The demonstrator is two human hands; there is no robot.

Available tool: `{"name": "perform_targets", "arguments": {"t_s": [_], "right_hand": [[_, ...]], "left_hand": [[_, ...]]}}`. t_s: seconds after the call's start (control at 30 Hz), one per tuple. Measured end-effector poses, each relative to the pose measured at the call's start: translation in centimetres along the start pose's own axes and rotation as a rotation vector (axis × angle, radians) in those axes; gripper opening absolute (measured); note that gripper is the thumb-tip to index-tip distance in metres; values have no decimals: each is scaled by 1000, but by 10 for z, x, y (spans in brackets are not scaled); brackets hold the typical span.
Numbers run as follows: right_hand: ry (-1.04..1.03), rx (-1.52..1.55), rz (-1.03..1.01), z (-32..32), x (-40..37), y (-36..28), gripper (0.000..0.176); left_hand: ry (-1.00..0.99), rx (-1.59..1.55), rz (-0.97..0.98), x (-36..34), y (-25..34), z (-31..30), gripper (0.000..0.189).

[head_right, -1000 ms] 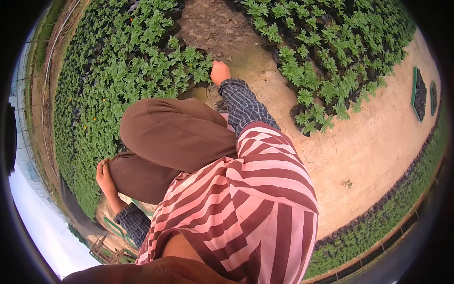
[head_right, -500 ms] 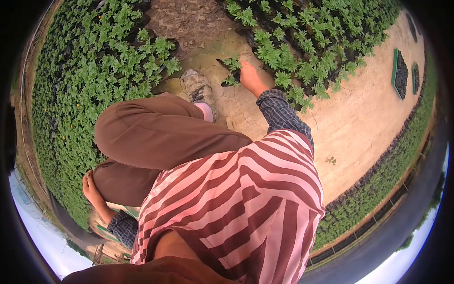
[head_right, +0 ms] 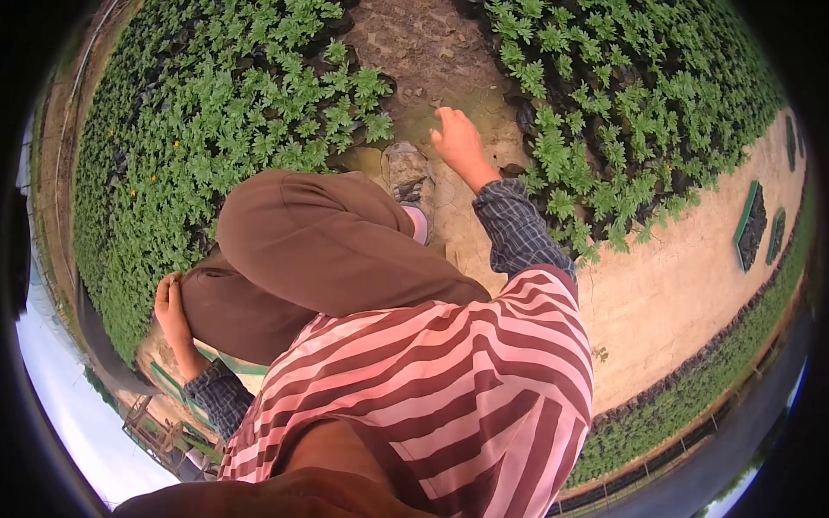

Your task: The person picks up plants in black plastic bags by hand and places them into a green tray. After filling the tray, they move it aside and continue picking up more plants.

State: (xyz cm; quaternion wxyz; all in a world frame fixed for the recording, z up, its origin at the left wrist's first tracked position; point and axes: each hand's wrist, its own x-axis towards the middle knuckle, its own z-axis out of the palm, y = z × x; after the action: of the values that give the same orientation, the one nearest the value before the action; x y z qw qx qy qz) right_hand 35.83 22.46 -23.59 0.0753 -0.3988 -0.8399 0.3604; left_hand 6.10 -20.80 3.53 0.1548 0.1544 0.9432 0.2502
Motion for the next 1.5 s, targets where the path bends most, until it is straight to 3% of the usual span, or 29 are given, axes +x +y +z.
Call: {"name": "perform_targets", "arguments": {"t_s": [0.07, 0.17, 0.3, 0.33, 0.37, 0.43, 0.47, 0.57, 0.6, 0.63, 0.67, 0.77, 0.87, 0.9, 0.97, 1.0, 1.07, 1.13, 1.23, 1.37, 1.47, 1.5], "right_hand": [[-38, -8, -44, 36, 31, -27, 51], [-119, 8, 46, 77, 68, -46, 51], [-171, -3, 65, 108, 95, -41, 29], [-118, -93, 0, 113, 96, -39, 12], [-118, -101, 14, 118, 96, -35, 12], [-142, -251, -172, 125, 98, -23, 13], [77, -167, -289, 135, 96, -14, 9], [4, -99, -183, 104, 77, -13, 7], [56, 26, -46, 87, 68, -18, 13], [56, 23, -60, 72, 61, -9, 16], [80, -97, -277, 69, 56, 21, 21], [-41, -162, -104, -5, 20, 61, 25], [-88, -257, -123, -44, -3, 112, 26], [-213, -411, 27, -51, -2, 114, 21], [-127, -576, -51, -54, 1, 114, 17], [-129, -572, -54, -56, 8, 97, 17], [159, -270, -138, -54, 29, 29, 15], [99, -51, -197, -25, 60, -1, 22], [-120, -57, -277, 25, 103, -52, 36], [-364, -269, -213, 90, 148, -87, 32], [-257, -200, -131, 109, 155, -90, 29], [-302, -320, -182, 118, 161, -83, 27]], "left_hand": [[9, 1, 20, 3, 1, 2, 23], [17, 24, 58, 2, 14, 4, 22], [18, 36, 52, 3, 16, 6, 22], [14, 26, 32, 3, 19, 6, 22], [2, 14, 13, 3, 21, 8, 23], [-28, -20, 0, 3, 23, 7, 24], [-34, -49, -4, 4, 22, 8, 24], [-46, -55, 5, 5, 21, 9, 24], [-39, -26, 16, 4, 21, 8, 24], [-41, -31, 12, 4, 20, 8, 24], [-40, -15, 22, 4, 18, 7, 24], [-4, 56, 33, 1, 9, 4, 23], [8, 92, 56, 2, 14, 5, 23], [-4, 89, 67, 3, 15, 5, 22], [-12, 91, 75, 6, 15, 6, 22], [-21, 68, 58, 7, 13, 7, 22], [-28, 50, 44, 10, 15, 7, 21], [-58, -8, -11, 12, 23, 10, 21], [-79, -40, 0, 16, 34, 14, 21], [-104, -9, -1, 16, 46, 16, 21], [-102, 1, 3, 15, 50, 18, 22], [-91, -10, -19, 14, 51, 18, 22]]}}
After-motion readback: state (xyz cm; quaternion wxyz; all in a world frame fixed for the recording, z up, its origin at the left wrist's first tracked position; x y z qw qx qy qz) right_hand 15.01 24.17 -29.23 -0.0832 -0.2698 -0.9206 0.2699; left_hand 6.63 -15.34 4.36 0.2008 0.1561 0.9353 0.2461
